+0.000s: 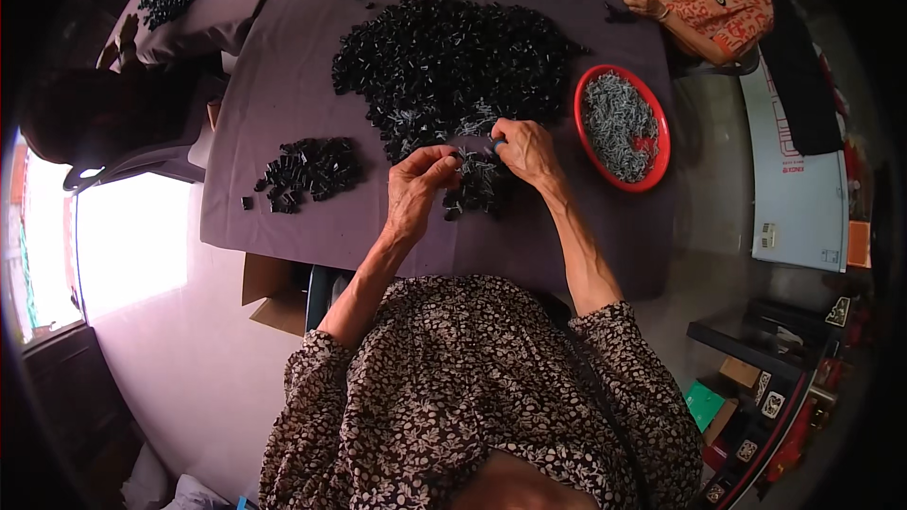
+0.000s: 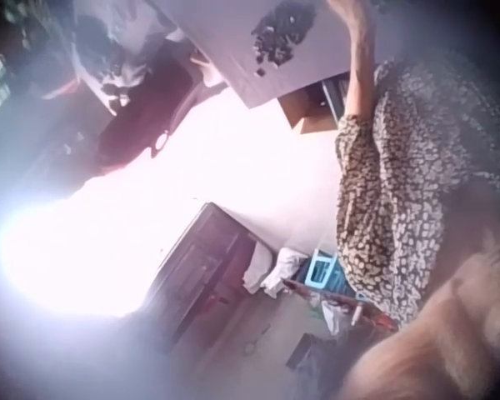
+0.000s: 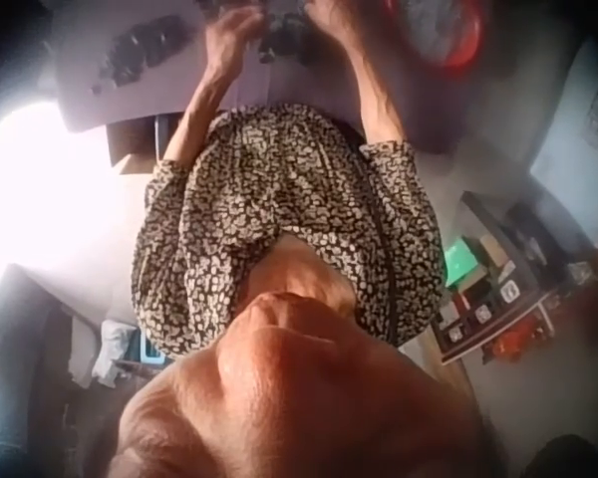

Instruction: The person assembles small black plastic components with metal inserts by hand at a workstation.

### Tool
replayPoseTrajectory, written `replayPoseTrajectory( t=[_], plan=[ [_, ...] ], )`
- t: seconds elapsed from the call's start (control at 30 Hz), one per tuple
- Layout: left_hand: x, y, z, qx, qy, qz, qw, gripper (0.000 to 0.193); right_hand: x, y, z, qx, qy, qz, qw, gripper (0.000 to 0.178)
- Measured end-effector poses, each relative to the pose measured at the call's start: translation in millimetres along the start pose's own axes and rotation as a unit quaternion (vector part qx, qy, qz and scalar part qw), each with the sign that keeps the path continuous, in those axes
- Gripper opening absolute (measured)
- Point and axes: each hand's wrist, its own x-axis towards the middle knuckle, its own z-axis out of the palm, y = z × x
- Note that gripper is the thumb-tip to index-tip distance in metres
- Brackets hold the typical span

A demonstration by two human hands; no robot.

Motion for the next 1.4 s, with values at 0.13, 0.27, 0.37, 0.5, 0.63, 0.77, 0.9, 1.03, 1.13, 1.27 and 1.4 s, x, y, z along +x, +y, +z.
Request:
replayPoseTrajectory(
  t=[0.13,0.27,0.37,0.5,0.63,0.77,0.9,1.03,1.13,1.27,1.4],
  plan=[
    [2.7,-0.5,-1.4,0.006,-0.011,0.010,1.000,0.018,7.0,-1.3,9.3,-0.092,0.047,-0.041,0.994,0.004],
    [1.2,3.3,-1.0,0.000,-0.020,0.012,1.000,0.017,11.8,-12.7,8.7,-0.138,-0.032,-0.037,0.989,0.007],
    [-0.7,7.8,2.4,-0.051,-0.037,-0.005,0.998,0.016,9.3,-12.7,6.3,-0.152,-0.036,-0.046,0.987,0.004],
    [0.0,13.0,4.5,-0.132,-0.095,-0.013,0.987,0.017,-5.1,-14.1,-19.8,0.038,0.029,-0.029,0.998,0.007],
    [0.7,12.8,8.2,-0.144,-0.110,-0.015,0.983,0.015,-10.2,-16.3,-30.6,0.246,-0.008,0.022,0.969,0.011],
    [2.8,15.1,16.2,-0.100,-0.126,0.007,0.987,0.015,-18.2,-26.8,-40.3,0.445,-0.032,-0.020,0.895,0.014],
    [1.9,21.2,21.6,-0.038,-0.120,0.037,0.991,0.014,-20.3,-32.8,-45.9,0.447,-0.035,-0.042,0.893,0.016],
    [5.3,19.4,24.6,-0.022,-0.114,0.034,0.993,0.014,-17.9,-33.6,-45.9,0.547,-0.034,-0.005,0.836,0.015],
    [7.6,16.7,25.6,-0.014,-0.098,0.038,0.994,0.014,-16.3,-28.7,-43.5,0.519,-0.025,0.000,0.855,0.014],
    [7.5,20.5,29.7,0.001,-0.091,0.030,0.995,0.014,-12.6,-29.6,-43.7,0.528,0.011,-0.026,0.849,0.010],
    [5.4,22.4,32.2,-0.051,-0.114,0.026,0.992,0.015,-15.0,-31.0,-41.5,0.534,-0.010,-0.039,0.845,0.015]
  ],
)
